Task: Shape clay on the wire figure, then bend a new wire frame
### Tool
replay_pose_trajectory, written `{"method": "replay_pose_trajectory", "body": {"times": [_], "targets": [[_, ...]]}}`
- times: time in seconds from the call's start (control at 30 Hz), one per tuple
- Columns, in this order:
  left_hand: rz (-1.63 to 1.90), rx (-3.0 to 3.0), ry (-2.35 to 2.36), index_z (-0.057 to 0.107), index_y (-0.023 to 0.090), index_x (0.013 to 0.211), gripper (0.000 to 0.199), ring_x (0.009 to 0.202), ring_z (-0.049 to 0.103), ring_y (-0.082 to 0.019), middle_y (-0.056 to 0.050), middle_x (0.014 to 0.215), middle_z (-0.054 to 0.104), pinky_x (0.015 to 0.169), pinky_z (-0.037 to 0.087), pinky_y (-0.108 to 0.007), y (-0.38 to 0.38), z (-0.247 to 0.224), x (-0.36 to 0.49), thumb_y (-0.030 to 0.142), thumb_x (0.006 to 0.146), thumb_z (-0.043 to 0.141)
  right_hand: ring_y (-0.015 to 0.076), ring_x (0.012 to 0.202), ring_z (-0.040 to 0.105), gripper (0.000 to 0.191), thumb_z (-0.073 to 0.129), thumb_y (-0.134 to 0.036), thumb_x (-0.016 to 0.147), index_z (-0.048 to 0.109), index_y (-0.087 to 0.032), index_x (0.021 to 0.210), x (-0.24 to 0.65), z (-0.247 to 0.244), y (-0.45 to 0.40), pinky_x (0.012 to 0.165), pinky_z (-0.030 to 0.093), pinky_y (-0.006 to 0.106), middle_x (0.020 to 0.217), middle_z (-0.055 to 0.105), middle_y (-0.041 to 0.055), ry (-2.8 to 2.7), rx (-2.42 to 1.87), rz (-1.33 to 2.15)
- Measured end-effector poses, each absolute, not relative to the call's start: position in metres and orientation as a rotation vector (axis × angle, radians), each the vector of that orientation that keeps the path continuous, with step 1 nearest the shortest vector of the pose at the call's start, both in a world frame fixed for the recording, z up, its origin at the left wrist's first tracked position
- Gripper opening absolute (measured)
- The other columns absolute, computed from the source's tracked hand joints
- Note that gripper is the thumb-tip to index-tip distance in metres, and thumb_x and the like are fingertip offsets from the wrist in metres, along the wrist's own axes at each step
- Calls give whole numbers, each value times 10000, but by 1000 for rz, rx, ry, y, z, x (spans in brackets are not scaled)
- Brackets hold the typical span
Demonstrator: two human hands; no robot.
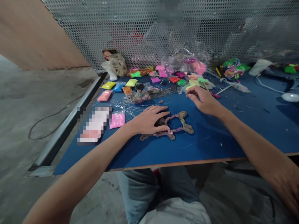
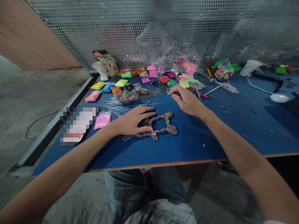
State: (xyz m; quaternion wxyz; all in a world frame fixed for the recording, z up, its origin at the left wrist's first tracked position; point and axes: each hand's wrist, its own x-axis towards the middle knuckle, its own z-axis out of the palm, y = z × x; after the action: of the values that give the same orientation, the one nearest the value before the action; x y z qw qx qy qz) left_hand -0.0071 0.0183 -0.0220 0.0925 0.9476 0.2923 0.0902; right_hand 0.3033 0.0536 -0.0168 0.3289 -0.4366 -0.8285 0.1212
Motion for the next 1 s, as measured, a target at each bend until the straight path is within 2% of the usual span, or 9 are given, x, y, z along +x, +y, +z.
{"method": "replay_pose_trajectory", "body": {"times": [0.13, 0.23, 0.37, 0.47, 0.53, 0.6, 0.73, 0.87, 1.0], "targets": [[281, 2803, 796, 465, 264, 1515, 789, 1431, 428, -342, -100, 1573, 446, 1228, 259, -531, 12, -17, -5, 729, 882, 545, 209, 750, 649, 238, 386, -380, 1043, 555, -231, 1119, 309, -19, 55, 734, 513, 403, 967, 725, 73, -2087, -1259, 436], [265, 2785, 696, 411, 258, 1548, 893, 1417, 443, -347, -112, 1563, 457, 1203, 313, -498, 4, -12, -1, 704, 814, 655, 195, 714, 628, 244, 435, -419, 1028, 547, -232, 1138, 311, -20, 54, 710, 509, 387, 963, 724, 74, -2051, -1221, 460], [264, 2761, 531, 416, 253, 1535, 791, 1387, 478, -315, -98, 1531, 499, 1214, 298, -479, -2, -5, 2, 419, 813, 692, 220, 799, 631, 287, 653, -428, 917, 591, -236, 1121, 305, -20, 50, 763, 515, 396, 947, 707, 65, -2069, -1167, 438], [207, 2744, 464, 366, 283, 1554, 858, 1423, 444, -305, -72, 1553, 476, 1252, 218, -506, -5, 1, 0, 288, 753, 675, 218, 826, 624, 264, 677, -391, 902, 625, -241, 1113, 297, -19, 47, 790, 517, 399, 981, 692, 62, -2132, -1087, 411], [161, 2747, 504, 281, 280, 1592, 922, 1469, 384, -316, -83, 1610, 390, 1265, 165, -538, -7, 4, -4, 345, 769, 690, 215, 858, 625, 244, 663, -370, 910, 636, -237, 1112, 293, -17, 43, 809, 517, 396, 1037, 674, 71, -2151, -1046, 404], [140, 2764, 576, 279, 272, 1596, 936, 1494, 340, -338, -101, 1638, 332, 1265, 143, -560, -6, 6, -10, 481, 791, 708, 212, 869, 619, 232, 654, -363, 913, 635, -229, 1102, 290, -14, 38, 810, 513, 386, 1063, 659, 76, -2189, -1025, 420], [129, 2819, 644, 489, 288, 1486, 810, 1451, 393, -361, -95, 1585, 424, 1236, 224, -542, 4, 6, -21, 636, 788, 708, 198, 793, 581, 169, 564, -342, 965, 593, -217, 1075, 283, -9, 23, 731, 480, 348, 970, 653, 69, -2380, -1024, 548], [129, 2839, 690, 496, 290, 1485, 803, 1410, 444, -346, -94, 1556, 463, 1191, 303, -470, 13, 3, -26, 681, 808, 682, 198, 833, 588, 221, 409, -259, 1021, 574, -212, 1160, 272, -8, 12, 751, 464, 332, 1039, 647, 89, -2621, -880, 585], [113, 2802, 780, 566, 239, 1373, 813, 1325, 513, -318, -114, 1444, 555, 1135, 350, -402, 16, 7, -31, 747, 750, 693, 216, 855, 603, 299, 382, -285, 1036, 597, -193, 1224, 269, -7, 13, 756, 435, 338, 1119, 647, 121, -2806, -790, 260]]}}
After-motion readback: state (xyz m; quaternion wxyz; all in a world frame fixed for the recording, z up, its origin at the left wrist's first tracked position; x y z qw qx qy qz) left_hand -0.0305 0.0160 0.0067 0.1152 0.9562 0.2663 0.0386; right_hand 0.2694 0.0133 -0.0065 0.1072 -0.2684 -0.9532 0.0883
